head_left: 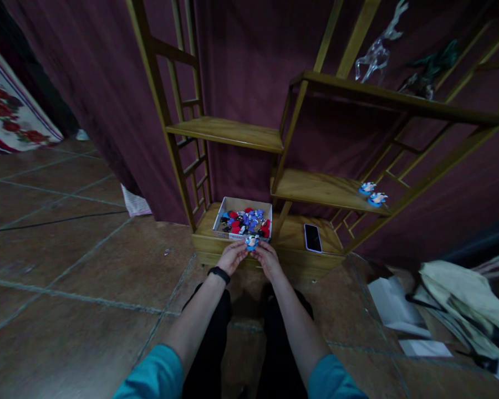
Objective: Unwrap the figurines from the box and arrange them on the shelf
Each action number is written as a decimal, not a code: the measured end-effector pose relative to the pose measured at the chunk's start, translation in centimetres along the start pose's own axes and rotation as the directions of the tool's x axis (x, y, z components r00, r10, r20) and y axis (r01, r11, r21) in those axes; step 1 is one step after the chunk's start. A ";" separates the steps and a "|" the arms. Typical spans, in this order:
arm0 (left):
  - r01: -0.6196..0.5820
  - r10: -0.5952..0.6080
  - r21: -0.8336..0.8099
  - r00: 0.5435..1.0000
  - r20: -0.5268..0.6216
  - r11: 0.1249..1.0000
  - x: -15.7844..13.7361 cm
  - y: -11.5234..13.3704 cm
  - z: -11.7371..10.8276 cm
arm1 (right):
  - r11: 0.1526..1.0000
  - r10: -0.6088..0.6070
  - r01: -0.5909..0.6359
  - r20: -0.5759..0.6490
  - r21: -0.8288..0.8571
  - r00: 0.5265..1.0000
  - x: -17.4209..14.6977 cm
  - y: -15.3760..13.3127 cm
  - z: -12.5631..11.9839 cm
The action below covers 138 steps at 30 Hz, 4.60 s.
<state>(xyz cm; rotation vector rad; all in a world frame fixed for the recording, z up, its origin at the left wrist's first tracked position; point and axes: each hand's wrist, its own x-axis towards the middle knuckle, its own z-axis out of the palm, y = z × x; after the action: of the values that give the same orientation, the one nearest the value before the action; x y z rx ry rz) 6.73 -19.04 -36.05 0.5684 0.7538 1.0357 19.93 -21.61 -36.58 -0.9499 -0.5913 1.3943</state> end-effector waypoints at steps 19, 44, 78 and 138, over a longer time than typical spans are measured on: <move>-0.052 0.048 0.046 0.995 0.090 0.998 -0.1 -0.4 0.4 | 1.000 -0.029 0.029 0.009 0.000 1.000 -0.3 -0.2 0.1; -0.050 0.045 0.079 0.996 0.075 0.996 -0.1 -0.3 0.2 | 1.000 -0.017 0.018 -0.025 0.008 1.000 0.2 0.0 -0.3; -0.052 0.047 0.107 0.997 0.056 0.993 0.1 -0.4 -0.3 | 0.998 -0.055 0.055 -0.007 -0.007 0.998 0.7 0.8 -1.0; -0.479 0.493 0.652 0.851 0.181 0.587 -0.8 -1.5 1.2 | 0.998 -0.026 0.028 0.042 -0.051 0.999 0.2 0.1 -0.8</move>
<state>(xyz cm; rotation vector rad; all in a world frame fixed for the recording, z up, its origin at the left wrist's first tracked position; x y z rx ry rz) 8.23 -20.43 -36.16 1.4830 1.0326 1.2586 20.63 -21.58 -37.10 -0.9528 -0.6714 1.3828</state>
